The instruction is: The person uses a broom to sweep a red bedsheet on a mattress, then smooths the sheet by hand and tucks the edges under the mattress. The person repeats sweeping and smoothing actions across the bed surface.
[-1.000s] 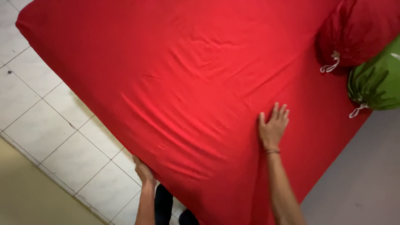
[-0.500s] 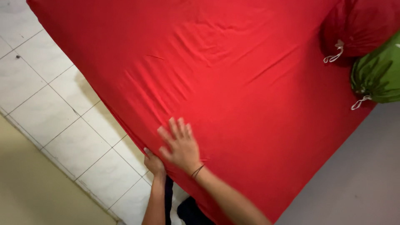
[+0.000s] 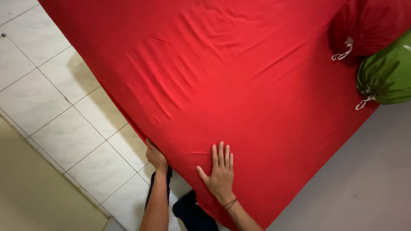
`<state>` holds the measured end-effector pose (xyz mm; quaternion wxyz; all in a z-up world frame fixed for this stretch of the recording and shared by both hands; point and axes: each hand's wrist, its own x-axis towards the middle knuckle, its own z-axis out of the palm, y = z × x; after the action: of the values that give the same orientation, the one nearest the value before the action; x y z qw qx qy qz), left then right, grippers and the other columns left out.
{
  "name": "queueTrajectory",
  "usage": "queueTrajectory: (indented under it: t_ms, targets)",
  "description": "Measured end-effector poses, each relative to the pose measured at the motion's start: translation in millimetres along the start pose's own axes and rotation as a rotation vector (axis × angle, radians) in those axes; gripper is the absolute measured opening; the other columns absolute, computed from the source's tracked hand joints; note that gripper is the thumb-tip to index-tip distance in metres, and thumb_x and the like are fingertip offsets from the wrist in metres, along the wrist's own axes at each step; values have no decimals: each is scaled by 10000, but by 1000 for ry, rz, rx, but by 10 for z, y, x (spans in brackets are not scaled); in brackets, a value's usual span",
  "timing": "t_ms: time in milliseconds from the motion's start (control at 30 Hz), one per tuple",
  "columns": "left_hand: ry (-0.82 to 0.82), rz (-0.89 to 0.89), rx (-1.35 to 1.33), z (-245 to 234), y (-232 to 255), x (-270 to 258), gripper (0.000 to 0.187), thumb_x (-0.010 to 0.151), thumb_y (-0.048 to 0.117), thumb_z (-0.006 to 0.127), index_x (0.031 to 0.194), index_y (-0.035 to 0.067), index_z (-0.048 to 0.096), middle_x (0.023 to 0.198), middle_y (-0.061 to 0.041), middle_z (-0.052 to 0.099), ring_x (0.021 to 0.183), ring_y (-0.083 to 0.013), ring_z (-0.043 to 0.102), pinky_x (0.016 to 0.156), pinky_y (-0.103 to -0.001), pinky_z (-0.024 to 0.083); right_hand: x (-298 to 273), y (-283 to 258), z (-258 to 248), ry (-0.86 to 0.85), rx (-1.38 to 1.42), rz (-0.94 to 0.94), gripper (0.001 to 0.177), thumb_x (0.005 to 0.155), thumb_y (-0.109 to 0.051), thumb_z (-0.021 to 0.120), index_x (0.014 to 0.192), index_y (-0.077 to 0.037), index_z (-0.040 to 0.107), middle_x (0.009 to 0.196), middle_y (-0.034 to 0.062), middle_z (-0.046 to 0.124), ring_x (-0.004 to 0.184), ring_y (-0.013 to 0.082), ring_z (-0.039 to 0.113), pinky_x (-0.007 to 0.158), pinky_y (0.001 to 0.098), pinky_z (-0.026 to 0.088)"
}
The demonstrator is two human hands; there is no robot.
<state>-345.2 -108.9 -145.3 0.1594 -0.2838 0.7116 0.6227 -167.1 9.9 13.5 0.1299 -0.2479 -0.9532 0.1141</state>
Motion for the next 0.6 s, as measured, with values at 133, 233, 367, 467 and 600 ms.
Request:
queueTrajectory:
  t_ms: [133, 233, 367, 467, 600]
  targets:
    - [-125, 32, -73, -83, -250, 80, 857, 1038, 689, 367, 1178, -85, 707, 1099, -167, 764, 979, -281, 697, 898, -392, 534, -265, -68, 102, -67, -83, -158, 903, 888, -606, 613, 1550, -57, 335, 1612, 232, 276, 1477, 434, 242, 1184, 574, 213]
    - [-218, 12, -117, -134, -485, -23, 810, 1020, 693, 374, 1299, -14, 655, 1196, -127, 745, 1038, -252, 694, 923, -374, 529, -427, -180, 214, -128, -129, -227, 802, 947, -542, 600, 1567, -88, 367, 1636, 206, 293, 1504, 412, 259, 1209, 543, 241]
    - [-256, 83, 54, -119, -724, -559, 736, 1003, 659, 273, 1451, 163, 582, 1138, -146, 760, 996, -272, 724, 844, -379, 543, -471, -156, 260, -180, -183, -323, 693, 986, -453, 583, 1564, -110, 417, 1642, 182, 325, 1511, 381, 288, 1213, 529, 271]
    - [-9, -156, -65, -72, -867, -882, 675, 1021, 631, 387, 1313, 101, 686, 1207, -138, 753, 1030, -284, 739, 865, -372, 564, -512, -164, 248, -188, -171, -324, 658, 996, -414, 581, 1566, -116, 438, 1645, 167, 348, 1514, 366, 307, 1218, 512, 282]
    - [93, 12, 161, -10, -1033, -809, 623, 1041, 556, 377, 1299, 104, 718, 1120, -177, 788, 944, -307, 760, 820, -396, 577, -467, -99, 158, -152, 39, -346, 630, 993, -407, 592, 1536, -113, 466, 1639, 156, 371, 1519, 373, 311, 1223, 523, 269]
